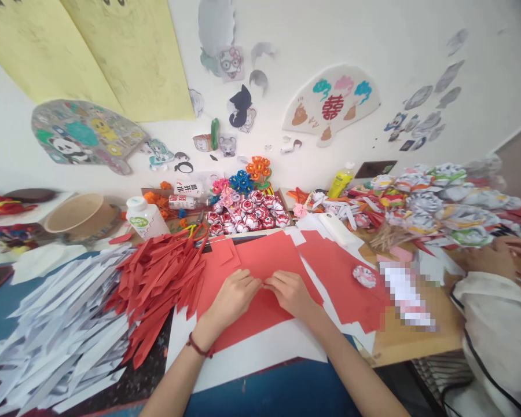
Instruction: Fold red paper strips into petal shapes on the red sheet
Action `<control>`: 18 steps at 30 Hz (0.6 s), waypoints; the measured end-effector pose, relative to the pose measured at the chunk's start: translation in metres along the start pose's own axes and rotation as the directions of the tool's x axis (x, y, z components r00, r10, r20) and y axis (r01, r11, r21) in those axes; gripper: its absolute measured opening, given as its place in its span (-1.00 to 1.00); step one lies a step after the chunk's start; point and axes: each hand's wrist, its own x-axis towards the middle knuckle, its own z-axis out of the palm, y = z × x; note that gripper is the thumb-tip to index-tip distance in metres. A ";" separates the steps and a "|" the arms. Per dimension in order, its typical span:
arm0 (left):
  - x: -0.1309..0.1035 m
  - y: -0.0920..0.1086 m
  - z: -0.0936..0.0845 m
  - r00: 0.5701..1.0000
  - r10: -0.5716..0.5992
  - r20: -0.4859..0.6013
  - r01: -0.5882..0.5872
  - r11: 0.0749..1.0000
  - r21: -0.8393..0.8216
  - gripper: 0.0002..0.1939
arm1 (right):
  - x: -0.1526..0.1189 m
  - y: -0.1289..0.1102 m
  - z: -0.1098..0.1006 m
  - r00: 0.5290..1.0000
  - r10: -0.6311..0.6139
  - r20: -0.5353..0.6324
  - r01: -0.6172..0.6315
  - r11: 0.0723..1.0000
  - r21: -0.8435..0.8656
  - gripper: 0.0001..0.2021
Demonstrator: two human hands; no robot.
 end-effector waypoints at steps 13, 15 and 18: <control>-0.035 0.023 -0.029 0.976 -0.120 -0.179 0.117 0.993 -0.026 -0.70 | 0.004 -0.024 -0.023 0.997 -0.036 0.066 0.016 0.961 0.277 -0.66; -0.042 0.027 -0.028 0.966 -0.155 -0.207 0.143 0.987 -0.071 -0.72 | 0.007 -0.029 -0.022 0.997 -0.047 0.054 0.029 0.958 0.285 -0.64; -0.049 0.027 -0.029 0.954 -0.242 -0.180 0.221 0.967 -0.128 -0.74 | 0.014 -0.032 -0.015 0.999 -0.032 0.023 0.024 0.961 0.275 -0.64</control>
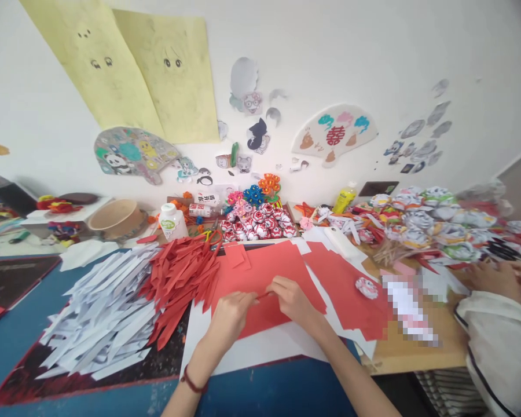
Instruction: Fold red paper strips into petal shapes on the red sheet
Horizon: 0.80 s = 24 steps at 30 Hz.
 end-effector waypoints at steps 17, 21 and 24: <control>0.045 -0.047 0.006 0.942 -0.336 -0.024 0.288 0.765 0.576 -0.72 | -0.008 0.035 0.013 0.857 0.487 -0.167 -0.462 0.871 0.171 -0.76; 0.061 -0.061 0.027 0.957 -0.286 0.049 0.204 0.784 0.587 -0.77 | -0.009 0.037 0.012 0.849 0.499 -0.173 -0.473 0.865 0.168 -0.76; 0.059 -0.063 0.023 0.962 -0.270 0.049 0.187 0.775 0.603 -0.74 | -0.009 0.038 0.012 0.851 0.495 -0.175 -0.470 0.867 0.168 -0.77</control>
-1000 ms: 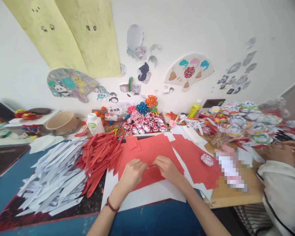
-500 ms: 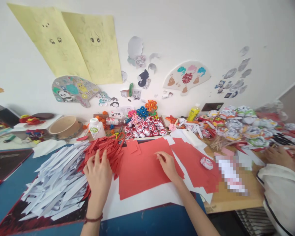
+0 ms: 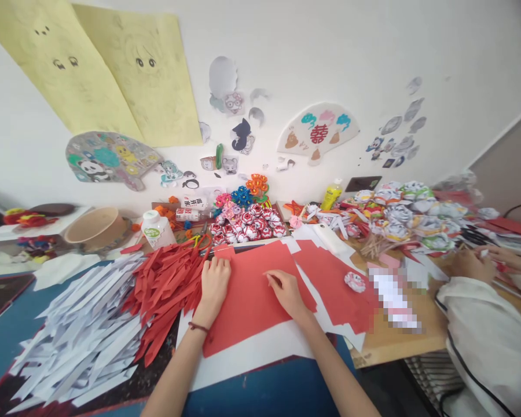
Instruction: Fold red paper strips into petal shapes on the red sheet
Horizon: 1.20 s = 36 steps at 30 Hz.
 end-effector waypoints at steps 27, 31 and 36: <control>-0.058 0.035 -0.020 0.930 0.319 -0.183 -0.359 0.893 -0.272 -0.78 | -0.034 -0.007 -0.012 0.883 -0.378 0.279 0.469 0.709 -0.527 -0.80; -0.062 0.034 -0.017 0.936 0.312 -0.162 -0.350 0.875 -0.336 -0.76 | -0.036 -0.011 -0.015 0.908 -0.349 0.230 0.417 0.786 -0.457 -0.78; -0.065 0.037 -0.020 0.951 0.275 -0.143 -0.310 0.870 -0.383 -0.78 | -0.036 -0.014 -0.020 0.952 -0.253 0.172 0.292 0.922 -0.254 -0.78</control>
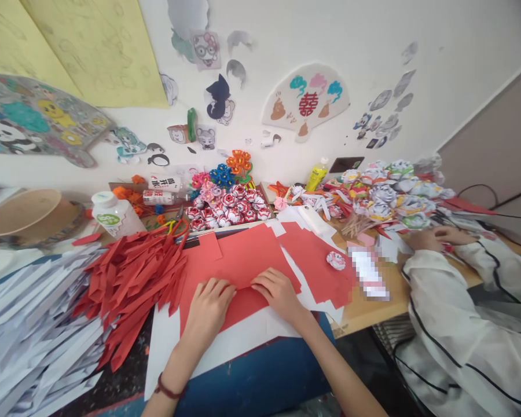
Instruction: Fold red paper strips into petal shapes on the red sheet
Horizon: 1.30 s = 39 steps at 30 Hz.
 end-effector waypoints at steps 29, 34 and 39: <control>-0.024 0.051 0.030 0.994 -0.080 -0.079 0.088 0.991 0.104 -0.52 | 0.004 0.002 0.001 0.988 0.146 -0.047 -0.148 0.989 -0.030 -0.70; -0.023 0.052 0.028 0.994 -0.092 -0.065 0.098 0.990 0.104 -0.51 | -0.021 -0.014 0.002 0.998 -0.015 -0.059 0.004 0.983 -0.181 -0.46; -0.024 0.052 0.029 0.994 -0.093 -0.049 0.098 0.989 0.109 -0.50 | -0.031 -0.018 0.011 0.998 -0.052 0.041 0.061 0.963 -0.264 -0.40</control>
